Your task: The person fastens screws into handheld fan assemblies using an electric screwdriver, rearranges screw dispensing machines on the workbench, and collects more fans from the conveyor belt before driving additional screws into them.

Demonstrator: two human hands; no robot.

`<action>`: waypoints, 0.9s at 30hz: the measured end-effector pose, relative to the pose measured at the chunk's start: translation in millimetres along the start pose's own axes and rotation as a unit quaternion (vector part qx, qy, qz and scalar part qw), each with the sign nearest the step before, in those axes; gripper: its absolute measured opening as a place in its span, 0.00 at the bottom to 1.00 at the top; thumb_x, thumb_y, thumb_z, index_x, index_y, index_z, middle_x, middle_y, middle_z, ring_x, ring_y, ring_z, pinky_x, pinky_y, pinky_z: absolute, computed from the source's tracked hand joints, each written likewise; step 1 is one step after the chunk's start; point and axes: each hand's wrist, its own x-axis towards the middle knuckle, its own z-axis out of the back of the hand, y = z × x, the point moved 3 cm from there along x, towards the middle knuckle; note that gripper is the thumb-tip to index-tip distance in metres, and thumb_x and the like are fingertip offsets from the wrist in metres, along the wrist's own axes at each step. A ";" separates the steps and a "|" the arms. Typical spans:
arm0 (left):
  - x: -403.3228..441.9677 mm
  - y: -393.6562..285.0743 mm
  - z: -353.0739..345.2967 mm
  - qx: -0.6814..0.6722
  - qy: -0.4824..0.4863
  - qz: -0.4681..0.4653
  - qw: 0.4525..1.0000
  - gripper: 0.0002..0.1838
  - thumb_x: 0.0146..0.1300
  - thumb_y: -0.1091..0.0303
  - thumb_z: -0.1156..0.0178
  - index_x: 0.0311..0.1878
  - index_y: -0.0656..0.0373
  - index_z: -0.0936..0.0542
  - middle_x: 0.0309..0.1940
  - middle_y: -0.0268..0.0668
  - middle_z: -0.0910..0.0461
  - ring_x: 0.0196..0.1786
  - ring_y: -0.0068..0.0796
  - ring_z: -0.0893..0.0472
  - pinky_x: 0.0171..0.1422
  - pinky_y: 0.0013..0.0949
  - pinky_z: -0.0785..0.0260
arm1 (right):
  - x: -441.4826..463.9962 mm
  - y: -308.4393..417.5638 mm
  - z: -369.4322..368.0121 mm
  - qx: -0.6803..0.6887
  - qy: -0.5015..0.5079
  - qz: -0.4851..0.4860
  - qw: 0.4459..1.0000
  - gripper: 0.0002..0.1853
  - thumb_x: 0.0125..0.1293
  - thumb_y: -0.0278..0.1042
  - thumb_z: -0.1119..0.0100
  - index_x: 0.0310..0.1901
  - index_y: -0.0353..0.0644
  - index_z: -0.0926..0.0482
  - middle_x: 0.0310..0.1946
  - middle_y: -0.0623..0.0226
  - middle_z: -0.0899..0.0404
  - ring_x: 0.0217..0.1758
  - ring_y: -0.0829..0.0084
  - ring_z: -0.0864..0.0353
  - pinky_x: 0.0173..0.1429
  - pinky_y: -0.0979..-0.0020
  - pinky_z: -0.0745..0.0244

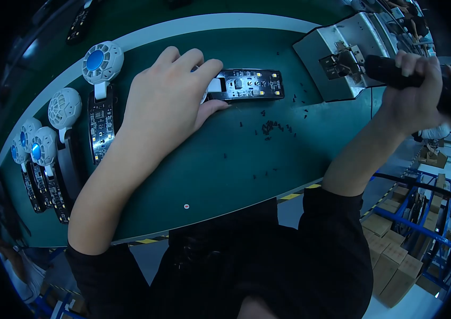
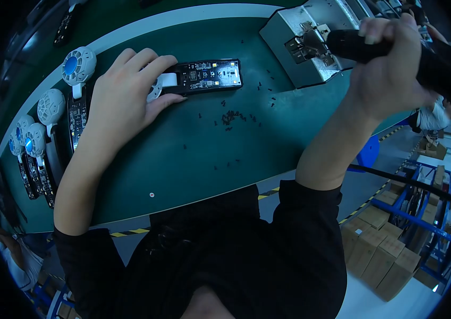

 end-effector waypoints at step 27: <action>-1.7 -1.3 -3.1 0.011 0.001 0.021 1.000 0.27 0.55 0.55 0.25 0.56 0.53 0.18 0.44 0.33 0.21 0.46 0.36 0.22 0.45 0.36 0.24 | -60.5 7.3 -85.9 0.030 0.104 -0.217 0.970 0.18 0.72 0.24 0.48 0.61 0.43 0.35 0.25 0.69 0.34 0.24 0.75 0.31 0.34 0.66 0.31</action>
